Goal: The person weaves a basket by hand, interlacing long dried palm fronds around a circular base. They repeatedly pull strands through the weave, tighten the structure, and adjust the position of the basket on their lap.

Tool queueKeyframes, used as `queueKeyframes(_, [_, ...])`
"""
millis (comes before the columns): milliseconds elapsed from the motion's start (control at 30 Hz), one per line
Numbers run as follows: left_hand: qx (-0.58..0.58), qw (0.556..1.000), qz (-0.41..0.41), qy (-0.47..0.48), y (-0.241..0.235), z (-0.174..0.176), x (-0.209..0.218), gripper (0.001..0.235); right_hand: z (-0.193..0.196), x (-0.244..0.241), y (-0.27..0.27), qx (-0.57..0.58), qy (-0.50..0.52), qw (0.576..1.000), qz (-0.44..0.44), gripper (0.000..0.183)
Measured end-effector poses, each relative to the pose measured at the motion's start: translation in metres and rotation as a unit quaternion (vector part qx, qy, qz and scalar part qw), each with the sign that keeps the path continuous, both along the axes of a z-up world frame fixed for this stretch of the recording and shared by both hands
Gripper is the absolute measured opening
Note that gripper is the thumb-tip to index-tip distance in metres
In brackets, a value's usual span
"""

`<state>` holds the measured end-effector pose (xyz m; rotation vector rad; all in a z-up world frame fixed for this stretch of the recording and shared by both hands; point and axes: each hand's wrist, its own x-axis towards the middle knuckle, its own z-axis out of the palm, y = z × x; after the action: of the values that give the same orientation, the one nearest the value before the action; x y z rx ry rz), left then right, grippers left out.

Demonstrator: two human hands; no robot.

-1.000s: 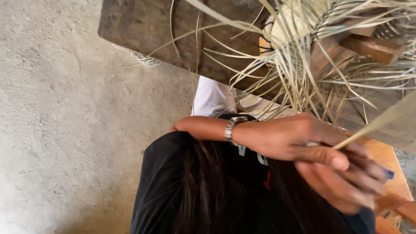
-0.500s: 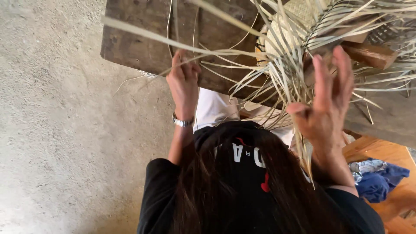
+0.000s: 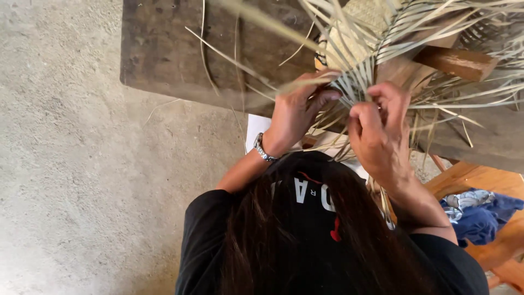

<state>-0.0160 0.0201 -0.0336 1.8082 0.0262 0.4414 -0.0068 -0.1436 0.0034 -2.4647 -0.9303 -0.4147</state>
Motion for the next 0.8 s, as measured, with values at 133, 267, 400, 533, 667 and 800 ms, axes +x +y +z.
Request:
queueKeyframes(133, [-0.009, 0.998, -0.051, -0.021, 0.011, 0.005, 0.001, 0.014, -0.031, 0.001, -0.017, 0.082, -0.051, 0.995, 0.017, 0.013])
queueKeyframes(267, [-0.053, 0.997, 0.029, -0.046, 0.011, -0.015, -0.004, 0.02, -0.033, 0.004, -0.025, 0.112, -0.077, 0.991, -0.013, 0.008])
queueKeyframes(400, [0.166, 0.984, 0.069, -0.011, 0.01, -0.011, -0.043, 0.03, -0.021, 0.011, -0.018, 0.151, -0.071, 0.986, 0.028, 0.012])
queueKeyframes(533, [0.184, 0.982, -0.031, -0.001, -0.008, 0.01, -0.021, 0.034, -0.018, 0.012, -0.016, 0.181, -0.065, 0.98, 0.042, 0.013])
queueKeyframes(667, [0.195, 0.979, -0.02, -0.059, -0.008, 0.059, 0.011, 0.045, -0.005, 0.012, -0.009, 0.186, -0.092, 0.977, 0.039, 0.012])
queueKeyframes(800, [0.182, 0.967, -0.027, -0.177, -0.003, 0.014, 0.036, 0.042, -0.002, 0.014, -0.004, 0.229, -0.091, 0.968, 0.05, 0.018])
